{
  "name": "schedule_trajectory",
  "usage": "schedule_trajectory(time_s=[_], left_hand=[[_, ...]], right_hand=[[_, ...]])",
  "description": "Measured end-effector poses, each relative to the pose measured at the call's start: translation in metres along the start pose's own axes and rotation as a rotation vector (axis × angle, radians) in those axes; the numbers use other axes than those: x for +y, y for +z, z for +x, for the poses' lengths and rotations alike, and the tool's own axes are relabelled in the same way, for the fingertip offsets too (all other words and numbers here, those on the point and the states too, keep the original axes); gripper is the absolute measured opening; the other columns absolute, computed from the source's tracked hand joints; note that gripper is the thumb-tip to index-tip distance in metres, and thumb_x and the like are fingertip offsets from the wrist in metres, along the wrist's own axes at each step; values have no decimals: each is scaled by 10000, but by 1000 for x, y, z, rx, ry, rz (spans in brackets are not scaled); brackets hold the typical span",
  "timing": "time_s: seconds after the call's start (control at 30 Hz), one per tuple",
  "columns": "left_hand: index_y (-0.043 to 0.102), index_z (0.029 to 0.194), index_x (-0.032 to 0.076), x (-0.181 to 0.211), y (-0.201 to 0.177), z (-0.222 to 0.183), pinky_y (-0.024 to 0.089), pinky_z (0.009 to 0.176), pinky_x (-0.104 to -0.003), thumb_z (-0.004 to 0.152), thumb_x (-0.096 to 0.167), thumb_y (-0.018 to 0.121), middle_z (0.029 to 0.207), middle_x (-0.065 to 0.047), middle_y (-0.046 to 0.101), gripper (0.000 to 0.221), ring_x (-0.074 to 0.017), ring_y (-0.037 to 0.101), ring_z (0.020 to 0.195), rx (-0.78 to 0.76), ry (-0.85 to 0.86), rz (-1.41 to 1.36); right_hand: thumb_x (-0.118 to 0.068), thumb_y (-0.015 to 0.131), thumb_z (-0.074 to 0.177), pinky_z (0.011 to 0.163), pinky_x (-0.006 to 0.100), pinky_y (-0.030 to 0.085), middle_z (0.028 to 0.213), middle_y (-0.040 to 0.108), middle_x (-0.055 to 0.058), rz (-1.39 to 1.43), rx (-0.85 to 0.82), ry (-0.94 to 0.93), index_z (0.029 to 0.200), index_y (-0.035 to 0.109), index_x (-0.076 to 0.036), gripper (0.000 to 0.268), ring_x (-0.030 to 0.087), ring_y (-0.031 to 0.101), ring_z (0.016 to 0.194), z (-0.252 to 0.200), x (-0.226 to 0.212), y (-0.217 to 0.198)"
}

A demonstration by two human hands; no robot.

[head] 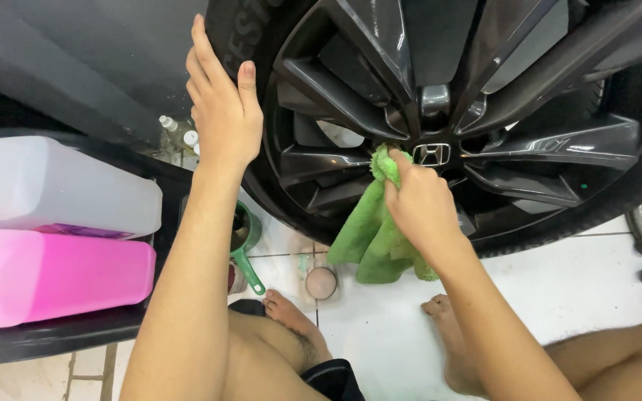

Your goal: The person sits on the floor and wipes a car wheel with a green cloth. They clean the spokes and the center hub of the wheel, holding the tire with their left hand while wiping with their right hand.

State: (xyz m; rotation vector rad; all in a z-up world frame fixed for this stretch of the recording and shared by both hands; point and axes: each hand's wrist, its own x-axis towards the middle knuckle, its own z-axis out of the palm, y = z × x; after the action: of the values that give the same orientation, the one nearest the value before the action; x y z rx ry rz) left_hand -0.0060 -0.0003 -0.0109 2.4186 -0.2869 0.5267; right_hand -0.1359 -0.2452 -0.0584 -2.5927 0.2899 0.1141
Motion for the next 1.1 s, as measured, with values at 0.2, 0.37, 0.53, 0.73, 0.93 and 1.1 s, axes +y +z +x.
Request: schedule_trajectory(time_s=[0.2, 0.37, 0.53, 0.73, 0.93, 1.1], left_hand=[[25, 1625, 211, 2, -2, -1, 445, 1025, -605, 1171, 538, 265, 1673, -254, 279, 609, -468, 516, 1347, 14, 12, 11], [28, 1621, 193, 7, -5, 1, 441, 1005, -606, 1168, 513, 270, 1669, -256, 261, 605, -482, 508, 1307, -3, 1, -5], [23, 1618, 196, 9, -5, 1, 435, 992, -619, 1164, 513, 270, 1665, -268, 263, 607, -473, 512, 1288, -7, -20, 0], [54, 1617, 167, 12, -5, 2, 426, 1005, -614, 1153, 496, 277, 1654, -266, 270, 611, -489, 498, 1308, -1, -11, 8], [37, 1616, 174, 17, -8, 3, 412, 1029, -612, 1155, 501, 274, 1658, -276, 257, 612, -486, 504, 1291, -17, -12, -13], [42, 1609, 159, 17, -9, 3, 408, 1028, -629, 1147, 477, 290, 1646, -282, 257, 613, -503, 473, 1329, -34, -37, -2]], right_hand=[[-163, 537, 851, 829, 388, 496, 1021, 793, 71, 224, 82, -61, 1326, 702, -253, 511, 309, 720, 935, -21, 6, -48], [-14, 564, 880, 940, 381, 518, 1204, 749, 114, 253, 560, -254, 1369, 672, -90, 506, 288, 707, 1060, -11, 17, -35], [-27, 639, 904, 880, 418, 549, 1221, 738, 157, 215, 577, -259, 1504, 545, -113, 614, 330, 708, 1045, -9, 27, -9], [136, 624, 896, 1050, 367, 559, 1353, 690, 173, 309, 770, -394, 1423, 594, 32, 539, 300, 703, 1207, -22, 8, -45], [18, 664, 863, 639, 429, 455, 796, 522, 51, 124, 646, -267, 1567, 517, -183, 746, 259, 501, 655, -3, 40, 2], [-73, 553, 929, 641, 431, 472, 768, 596, 83, 259, 391, -59, 1617, 367, -116, 714, 263, 560, 685, -12, 24, 11]])
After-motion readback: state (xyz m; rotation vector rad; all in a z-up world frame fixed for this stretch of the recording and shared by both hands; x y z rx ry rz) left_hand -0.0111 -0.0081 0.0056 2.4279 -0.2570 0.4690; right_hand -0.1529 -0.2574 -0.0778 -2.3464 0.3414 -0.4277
